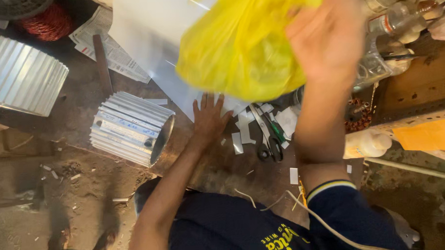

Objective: The person retrieves small white plastic pieces from a yellow bag, then uses scissors to cut strips from a large white plastic sheet. The cut strips are folded and placed into a cylindrical metal component with internal fins.

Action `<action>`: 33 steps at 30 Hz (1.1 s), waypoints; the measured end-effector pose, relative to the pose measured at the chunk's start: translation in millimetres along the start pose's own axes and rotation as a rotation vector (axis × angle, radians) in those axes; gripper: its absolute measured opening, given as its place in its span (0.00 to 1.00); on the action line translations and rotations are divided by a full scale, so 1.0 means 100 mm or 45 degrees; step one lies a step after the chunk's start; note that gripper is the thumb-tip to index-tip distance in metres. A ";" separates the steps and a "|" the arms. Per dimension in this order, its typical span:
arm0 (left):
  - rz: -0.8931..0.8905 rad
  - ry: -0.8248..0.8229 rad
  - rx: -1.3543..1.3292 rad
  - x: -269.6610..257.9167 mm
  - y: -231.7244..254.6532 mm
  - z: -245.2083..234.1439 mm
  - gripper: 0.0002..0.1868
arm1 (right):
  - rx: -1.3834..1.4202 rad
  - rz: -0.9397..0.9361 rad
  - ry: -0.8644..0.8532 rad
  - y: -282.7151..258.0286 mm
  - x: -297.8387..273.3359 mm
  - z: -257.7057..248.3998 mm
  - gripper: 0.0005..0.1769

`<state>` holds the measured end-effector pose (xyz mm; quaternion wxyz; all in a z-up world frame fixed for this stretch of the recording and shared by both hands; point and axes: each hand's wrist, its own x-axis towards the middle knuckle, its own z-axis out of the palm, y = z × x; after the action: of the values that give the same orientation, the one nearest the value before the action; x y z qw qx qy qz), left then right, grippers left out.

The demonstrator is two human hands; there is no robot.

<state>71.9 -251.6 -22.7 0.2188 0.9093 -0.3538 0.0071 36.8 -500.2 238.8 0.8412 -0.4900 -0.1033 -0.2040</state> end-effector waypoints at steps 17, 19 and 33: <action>0.180 0.299 -0.576 -1.52 0.57 -1.85 0.17 | -0.141 0.133 -0.393 0.30 -1.38 -0.20 0.35; 0.376 0.590 -0.313 -1.48 0.64 -1.95 0.16 | -0.436 0.213 -0.362 0.06 -1.53 -0.17 0.33; 0.077 -0.646 0.139 -0.86 0.69 -1.99 0.14 | -2.002 -0.215 0.009 -0.21 -1.73 0.61 0.20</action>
<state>-9.1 -161.4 169.9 0.0733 0.8815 -0.4235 -0.1956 -125.4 -415.1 220.9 0.2302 -0.9306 0.0370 -0.2821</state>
